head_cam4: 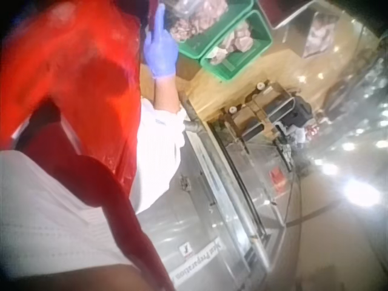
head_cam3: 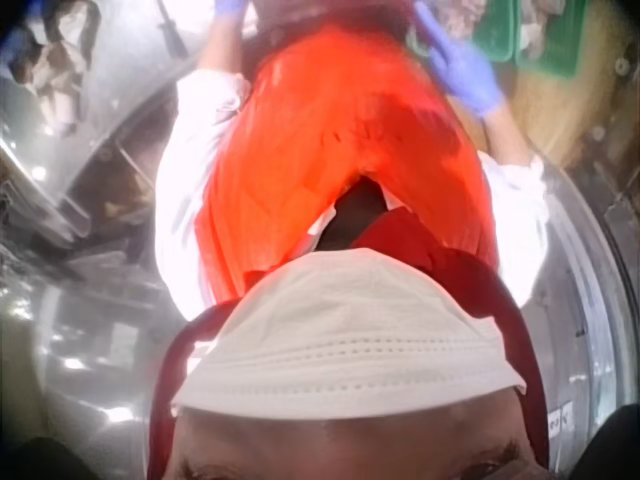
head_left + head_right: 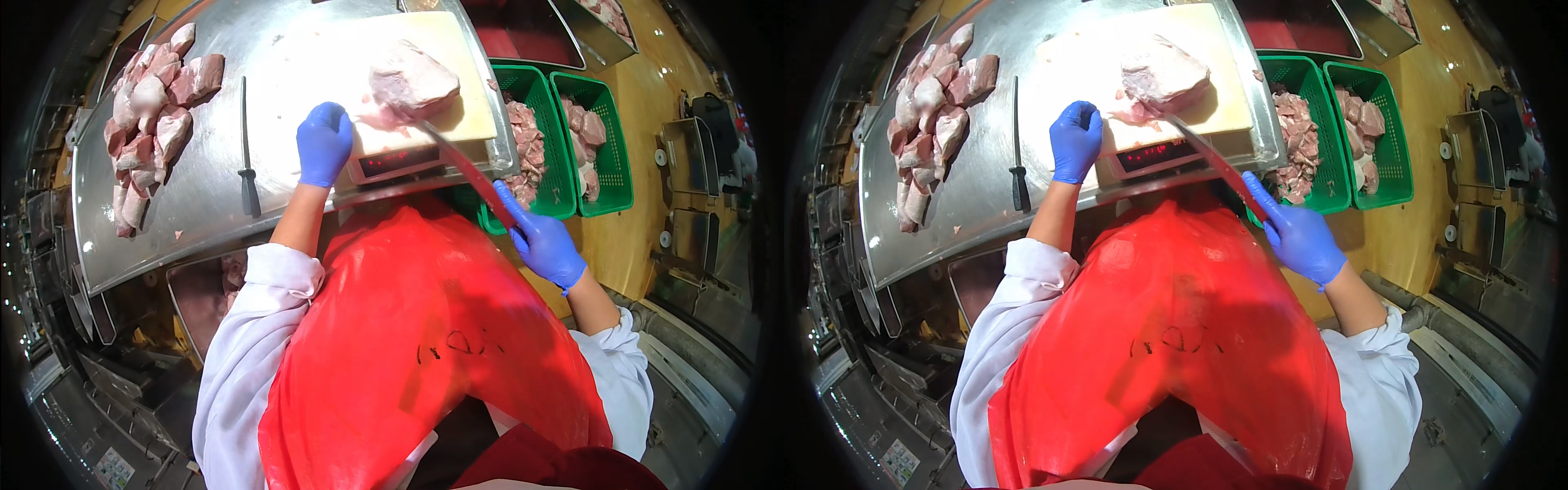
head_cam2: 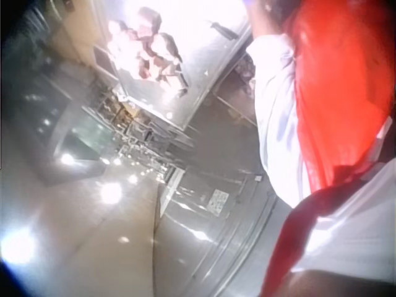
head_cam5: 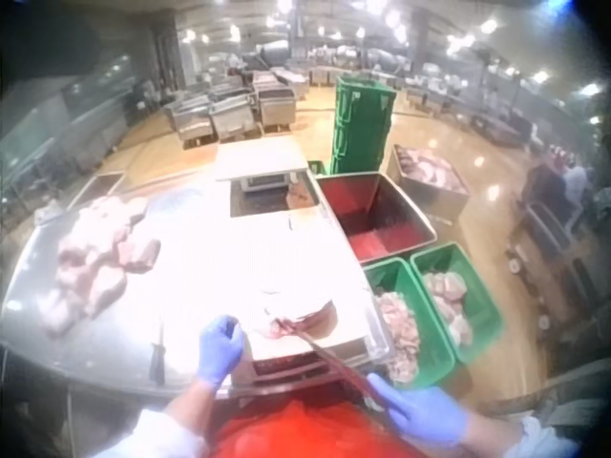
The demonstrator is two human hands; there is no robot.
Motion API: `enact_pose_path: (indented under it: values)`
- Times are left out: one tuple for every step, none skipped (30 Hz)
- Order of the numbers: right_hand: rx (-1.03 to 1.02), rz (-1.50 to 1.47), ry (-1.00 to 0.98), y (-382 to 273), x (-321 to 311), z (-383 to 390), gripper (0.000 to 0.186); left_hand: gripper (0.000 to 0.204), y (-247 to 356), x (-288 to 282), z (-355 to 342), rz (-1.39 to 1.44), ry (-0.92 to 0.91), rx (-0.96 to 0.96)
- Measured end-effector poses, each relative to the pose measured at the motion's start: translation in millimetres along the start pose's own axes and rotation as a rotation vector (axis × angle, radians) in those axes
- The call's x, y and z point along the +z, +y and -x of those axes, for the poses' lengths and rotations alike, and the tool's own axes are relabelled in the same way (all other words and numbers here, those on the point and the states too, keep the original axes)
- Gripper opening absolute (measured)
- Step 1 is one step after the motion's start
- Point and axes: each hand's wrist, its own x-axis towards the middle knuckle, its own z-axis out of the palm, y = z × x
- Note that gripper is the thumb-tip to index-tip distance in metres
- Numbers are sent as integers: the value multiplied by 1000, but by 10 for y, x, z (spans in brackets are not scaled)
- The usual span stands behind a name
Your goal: The person cuts large pieces of raw meat into smaller portions using a knife on a cutting board. The cut pieces are placed into green baskets while the remaining meat is kept on the counter.
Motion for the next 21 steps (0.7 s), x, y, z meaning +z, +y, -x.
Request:
enact_pose_path:
  values:
    - [5,-23,75,-19,0,-32,82,12,-17,1,-17,-48,4,-7]
    - [4,-49,146,-52,-3,-133,81,16,75,1,-37,-36,56,79]
    - [2,-74,216,-98,-3,-259,80,17,184,30,-49,-12,46,171]
    - [10,-68,247,-187,-6,-420,78,18,306,71,-72,15,35,267]
    - [17,-62,276,-307,-7,-637,76,19,381,98,-78,42,26,361]
    - [26,-54,304,-416,7,-862,74,13,312,188,-41,55,-124,303]
    - [-5,-24,302,-475,60,-1103,72,15,198,268,8,-3,-163,310]
    - [-34,4,301,-509,126,-1342,70,15,148,308,42,-3,-147,315]
    - [-38,45,298,-548,167,-1548,70,14,150,332,44,-9,-132,328]
    - [-40,88,281,-603,229,-1748,71,14,139,334,51,1,-138,334]
    - [-42,137,263,-646,263,-1833,71,13,139,327,53,16,-140,339]
    - [2,161,205,-665,291,-1830,73,13,141,323,58,31,-144,346]
    - [36,189,147,-694,311,-1850,75,12,130,318,65,24,-146,345]
    - [72,216,89,-723,324,-1866,77,11,123,321,76,18,-149,345]
    - [91,242,59,-752,300,-1820,78,11,116,328,79,12,-154,347]
    - [105,271,21,-786,259,-1702,79,11,99,325,90,-17,-146,336]
    - [124,300,-14,-795,224,-1568,80,11,101,331,84,-42,-140,330]
    - [103,297,-23,-771,207,-1451,84,11,100,336,87,-68,-135,323]
    - [91,328,-39,-761,153,-1332,84,10,111,336,87,-80,-137,323]
    - [80,357,-55,-765,80,-1221,83,10,115,333,85,-93,-142,323]
    - [69,385,-72,-760,19,-1120,83,9,118,331,81,-107,-146,322]
